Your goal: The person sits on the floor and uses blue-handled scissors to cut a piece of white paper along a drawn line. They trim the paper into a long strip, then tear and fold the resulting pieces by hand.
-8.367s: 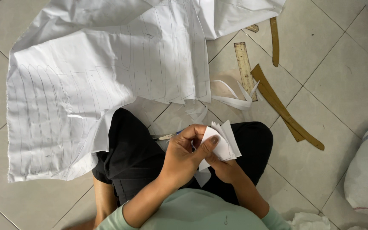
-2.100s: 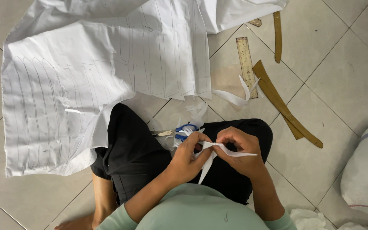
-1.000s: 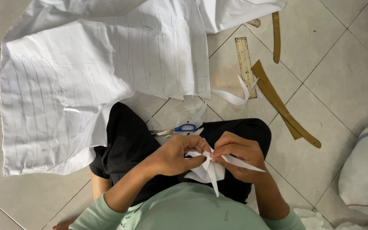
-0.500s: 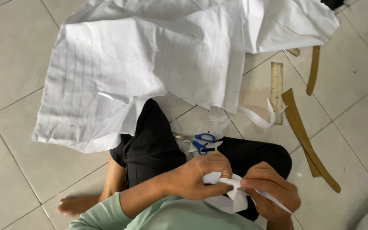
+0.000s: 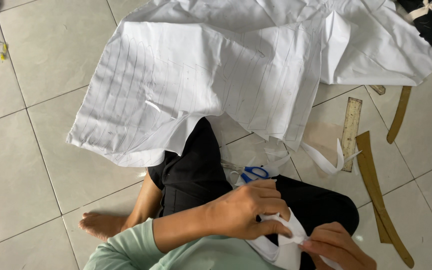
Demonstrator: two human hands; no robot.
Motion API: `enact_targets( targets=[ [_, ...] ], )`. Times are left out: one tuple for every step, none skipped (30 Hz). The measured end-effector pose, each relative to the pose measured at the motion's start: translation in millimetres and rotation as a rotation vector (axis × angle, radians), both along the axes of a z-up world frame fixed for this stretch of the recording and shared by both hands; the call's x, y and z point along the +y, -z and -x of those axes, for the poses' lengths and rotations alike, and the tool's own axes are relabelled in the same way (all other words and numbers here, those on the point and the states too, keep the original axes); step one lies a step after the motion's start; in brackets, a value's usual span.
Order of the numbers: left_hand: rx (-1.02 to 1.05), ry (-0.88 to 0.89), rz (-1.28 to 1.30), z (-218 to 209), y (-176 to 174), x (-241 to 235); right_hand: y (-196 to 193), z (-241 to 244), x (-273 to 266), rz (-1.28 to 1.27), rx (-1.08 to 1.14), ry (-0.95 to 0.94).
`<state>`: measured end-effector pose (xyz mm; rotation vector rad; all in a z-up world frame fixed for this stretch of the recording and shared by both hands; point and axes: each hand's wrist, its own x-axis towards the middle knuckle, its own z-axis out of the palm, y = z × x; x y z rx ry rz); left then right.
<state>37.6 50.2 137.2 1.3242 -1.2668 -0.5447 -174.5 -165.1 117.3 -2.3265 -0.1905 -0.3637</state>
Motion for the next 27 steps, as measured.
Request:
enact_targets(
  targets=[
    [-0.325, -0.167, 0.107, -0.8, 0.8, -1.6, 3.6, 3.8, -5.6, 0.002, 0.016, 0.034],
    [-0.325, -0.166, 0.109, -0.9, -0.6, -0.4, 0.7, 4.1, -7.5, 0.004, 0.016, 0.035],
    [-0.117, -0.057, 0.135, -1.0, -2.0, 0.8, -2.2, 4.3, -9.5, -0.025, 0.054, 0.038],
    [0.093, 0.056, 0.16, -0.7, -3.5, 2.0, -5.6, 5.4, -11.1, -0.055, 0.094, 0.042],
    [0.095, 0.06, 0.162, -1.3, -3.4, 2.3, -8.2, 4.0, -9.1, -0.053, 0.096, 0.046],
    [0.078, 0.044, 0.13, -2.3, -3.2, 2.3, -10.7, 1.6, -7.7, -0.081, 0.129, 0.04],
    [0.06, 0.028, 0.099, -3.2, -3.1, 2.4, -13.2, -0.6, -6.3, -0.11, 0.162, 0.034],
    [0.058, 0.03, 0.1, -2.4, -4.1, 2.4, -8.4, 1.5, -7.8, -0.109, 0.161, 0.036],
    [0.164, 0.083, 0.143, -1.6, -5.1, 2.4, -3.6, 3.5, -9.4, -0.064, 0.176, 0.112],
    [0.275, 0.136, 0.185, -0.1, -6.2, 2.7, 0.6, 6.6, -10.5, -0.021, 0.194, 0.189],
    [0.277, 0.138, 0.184, 4.0, -5.0, 2.3, -13.6, -0.7, 4.0, -0.021, 0.196, 0.192],
    [0.563, 0.27, 0.222, 7.8, -3.7, 1.6, -27.4, -8.6, 17.9, -0.08, 0.16, 0.233],
    [0.851, 0.403, 0.256, 11.6, -2.5, 1.0, -41.3, -16.6, 31.9, -0.14, 0.123, 0.275],
    [0.852, 0.405, 0.256, 14.1, -0.8, 0.0, -36.0, -20.0, 37.6, -0.14, 0.123, 0.277],
    [0.95, 0.413, 0.239, 16.7, 0.9, -1.1, -30.6, -23.5, 43.0, -0.069, 0.028, 0.349],
    [1.049, 0.424, 0.221, 19.6, 2.8, -2.7, -25.4, -26.1, 48.5, 0.003, -0.066, 0.425],
    [1.051, 0.429, 0.219, 16.9, -0.8, -0.3, -29.4, -30.9, 49.2, 0.005, -0.065, 0.43],
    [0.999, 0.33, 0.133, 13.8, -4.2, 1.5, -33.5, -36.0, 49.0, -0.031, -0.08, 0.375],
    [0.944, 0.232, 0.047, 10.8, -7.7, 3.2, -37.7, -41.2, 48.7, -0.067, -0.096, 0.319],
    [0.942, 0.235, 0.047, 8.2, -6.1, 7.6, -29.8, -37.3, 43.2, -0.065, -0.098, 0.322],
    [0.983, 0.214, 0.016, 5.5, -4.6, 11.9, -21.9, -33.4, 37.6, -0.094, -0.122, 0.215],
    [1.026, 0.192, -0.018, 3.3, -3.1, 17.0, -13.9, -28.6, 33.2, -0.124, -0.143, 0.109],
    [1.026, 0.195, -0.021, 6.3, 3.1, 19.2, -14.8, -26.6, 34.1, -0.125, -0.144, 0.114],
    [1.054, 0.184, -0.096, 9.0, 9.2, 21.2, -16.1, -24.5, 35.0, -0.2, -0.043, 0.098],
    [1.081, 0.173, -0.171, 11.7, 15.5, 23.4, -17.3, -22.4, 36.2, -0.275, 0.056, 0.083],
    [1.082, 0.173, -0.173, 16.0, 22.1, 20.6, -13.1, -18.8, 36.2, -0.276, 0.058, 0.084],
    [1.089, 0.273, -0.119, 20.5, 28.8, 18.3, -8.9, -14.9, 36.8, -0.495, 0.029, 0.145]
  ],
)
